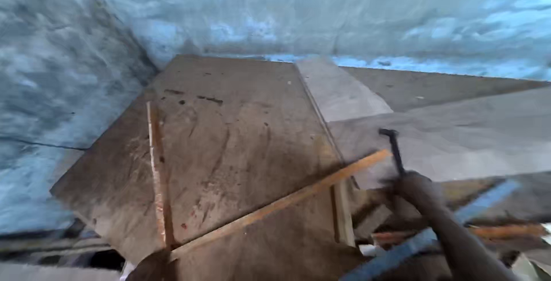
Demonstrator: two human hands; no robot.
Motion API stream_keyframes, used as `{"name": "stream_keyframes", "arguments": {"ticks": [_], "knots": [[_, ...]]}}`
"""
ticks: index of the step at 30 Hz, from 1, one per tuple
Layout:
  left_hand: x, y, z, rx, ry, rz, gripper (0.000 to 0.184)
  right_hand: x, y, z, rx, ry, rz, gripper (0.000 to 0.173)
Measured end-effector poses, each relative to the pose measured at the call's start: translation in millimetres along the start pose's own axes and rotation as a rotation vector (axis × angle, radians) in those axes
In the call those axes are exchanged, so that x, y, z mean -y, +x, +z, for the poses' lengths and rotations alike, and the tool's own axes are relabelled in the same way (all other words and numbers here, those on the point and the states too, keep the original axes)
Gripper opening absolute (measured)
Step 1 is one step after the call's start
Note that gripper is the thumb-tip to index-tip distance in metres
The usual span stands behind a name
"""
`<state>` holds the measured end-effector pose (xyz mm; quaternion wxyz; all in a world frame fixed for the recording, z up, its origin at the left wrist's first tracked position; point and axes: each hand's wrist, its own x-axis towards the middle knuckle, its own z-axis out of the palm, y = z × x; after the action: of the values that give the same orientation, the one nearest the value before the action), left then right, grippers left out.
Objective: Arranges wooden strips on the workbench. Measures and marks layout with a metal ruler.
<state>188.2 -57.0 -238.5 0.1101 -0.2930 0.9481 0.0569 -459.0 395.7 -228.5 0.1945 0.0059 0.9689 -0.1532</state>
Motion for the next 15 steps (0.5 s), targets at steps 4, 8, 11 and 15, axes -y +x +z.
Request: {"name": "stream_keyframes", "arguments": {"ticks": [4,8,11,15], "knots": [[76.7,56.7,-14.8,0.039,0.159,0.311,0.073,-32.1,-50.9,-12.8,-0.027,0.889,0.094,0.020],[118.2,136.6,-23.8,0.091,0.171,0.731,0.070,-13.1,-207.5,0.0,0.095,1.359,-0.208,0.024],[125.6,200.7,-13.4,0.132,0.185,0.943,0.074,38.1,-343.0,53.0,-0.007,1.298,-0.341,0.021],[90.7,224.7,-46.7,0.230,0.272,1.029,0.066,112.0,-471.2,153.4,-0.236,1.214,-0.024,0.026]]}}
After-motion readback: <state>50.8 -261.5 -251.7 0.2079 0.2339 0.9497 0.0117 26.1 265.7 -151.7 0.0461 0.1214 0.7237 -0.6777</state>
